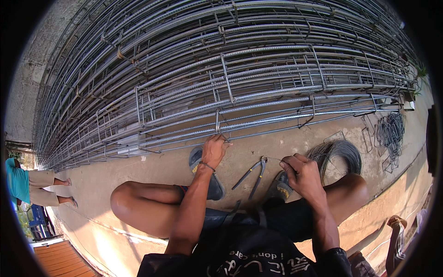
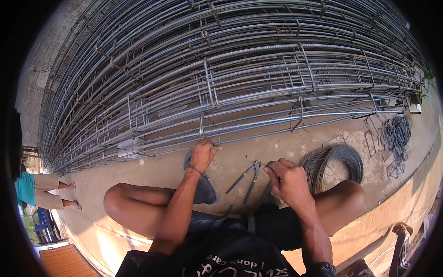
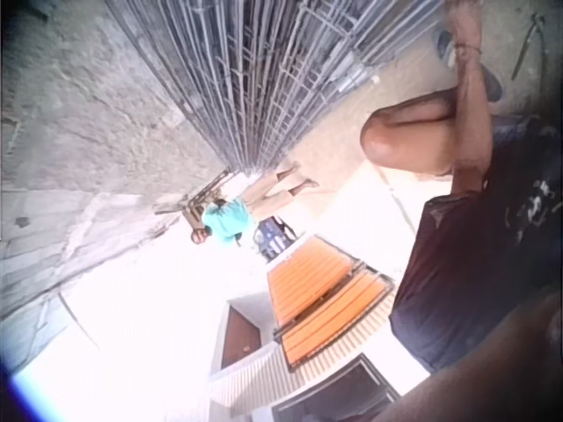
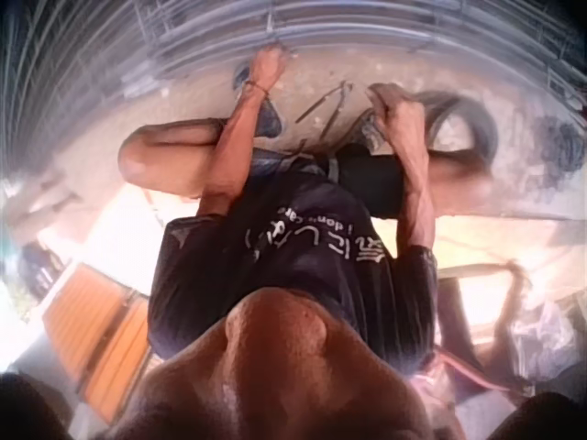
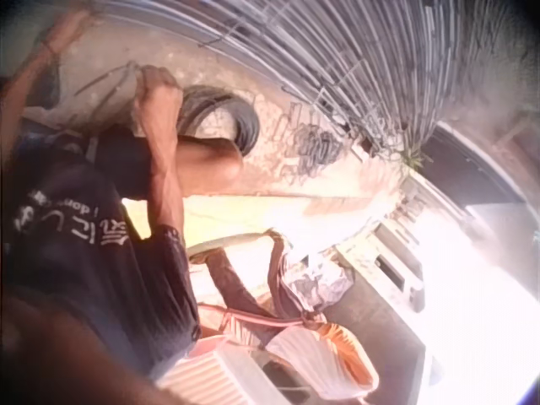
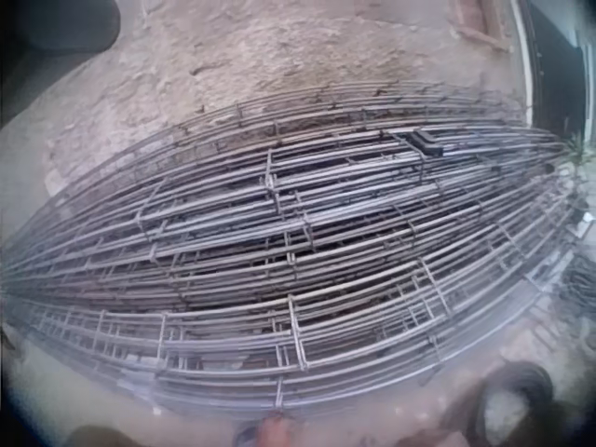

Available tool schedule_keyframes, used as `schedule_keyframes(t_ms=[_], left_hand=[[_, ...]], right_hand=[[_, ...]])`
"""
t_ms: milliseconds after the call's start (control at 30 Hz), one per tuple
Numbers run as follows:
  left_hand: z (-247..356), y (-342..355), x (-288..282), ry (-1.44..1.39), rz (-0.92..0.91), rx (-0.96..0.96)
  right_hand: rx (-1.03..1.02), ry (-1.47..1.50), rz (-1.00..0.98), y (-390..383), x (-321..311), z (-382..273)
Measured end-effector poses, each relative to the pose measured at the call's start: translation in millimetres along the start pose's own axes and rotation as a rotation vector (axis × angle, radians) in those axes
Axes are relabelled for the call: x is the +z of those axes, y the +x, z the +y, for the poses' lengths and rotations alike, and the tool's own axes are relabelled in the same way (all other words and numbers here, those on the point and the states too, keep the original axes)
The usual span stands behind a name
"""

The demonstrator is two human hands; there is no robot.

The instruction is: The person secures a rebar cage by hand-twisting wire ties around intersecting bars and then using pliers to tighten and cut the wire.

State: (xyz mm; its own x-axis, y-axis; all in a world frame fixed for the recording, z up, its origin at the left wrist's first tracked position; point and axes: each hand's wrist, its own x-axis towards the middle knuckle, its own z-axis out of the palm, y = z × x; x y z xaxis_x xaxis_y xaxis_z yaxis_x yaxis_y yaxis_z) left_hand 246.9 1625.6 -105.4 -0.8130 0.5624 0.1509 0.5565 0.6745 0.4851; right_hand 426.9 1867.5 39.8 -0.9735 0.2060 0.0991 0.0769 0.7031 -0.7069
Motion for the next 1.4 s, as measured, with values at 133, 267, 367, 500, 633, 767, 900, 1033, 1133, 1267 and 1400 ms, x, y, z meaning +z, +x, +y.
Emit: schedule_keyframes(t_ms=[133, 267, 367, 500, 633, 767, 900, 1033, 1133, 1267, 1400], left_hand=[[-8.2, 2.3, -2.5, -0.062, -0.172, 0.028], [-10.4, 0.2, -0.3, -0.110, -0.122, 0.092], [-7.7, -0.2, -1.4, -0.019, -0.091, 0.142], [0.2, 2.4, -6.4, -0.026, -0.133, 0.088], [6.8, 4.2, -5.8, 0.050, -0.161, 0.010], [3.2, -0.7, 2.4, 0.122, -0.060, 0.118], [-2.5, -5.8, 5.6, 0.119, -0.039, 0.138], [0.3, -2.8, -0.9, 0.052, -0.052, 0.062], [2.3, 2.5, -9.8, -0.019, -0.135, -0.006], [1.4, 0.0, -17.7, -0.071, -0.163, -0.003], [7.4, -14.0, -11.1, -0.085, 0.115, 0.077]], right_hand=[[-0.055, -0.042, -0.025, 0.2, 1.2, 4.9], [-0.059, -0.038, -0.052, -0.9, 5.1, 7.2], [-0.092, -0.039, -0.041, -1.0, 8.4, 8.8], [-0.081, -0.124, -0.095, -1.7, 10.5, 13.0], [-0.087, -0.085, -0.088, -2.9, 10.8, 14.8], [-0.049, -0.086, -0.101, -2.4, 11.7, 14.0], [0.007, -0.133, -0.125, -1.9, 9.7, 9.4], [0.123, -0.047, -0.106, 4.5, 10.3, -3.0], [0.070, -0.063, -0.056, 20.1, 24.2, -15.5], [-0.037, -0.300, -0.011, 56.4, 68.3, -21.0], [-0.163, -0.365, -0.055, 79.3, 115.1, -6.3]])
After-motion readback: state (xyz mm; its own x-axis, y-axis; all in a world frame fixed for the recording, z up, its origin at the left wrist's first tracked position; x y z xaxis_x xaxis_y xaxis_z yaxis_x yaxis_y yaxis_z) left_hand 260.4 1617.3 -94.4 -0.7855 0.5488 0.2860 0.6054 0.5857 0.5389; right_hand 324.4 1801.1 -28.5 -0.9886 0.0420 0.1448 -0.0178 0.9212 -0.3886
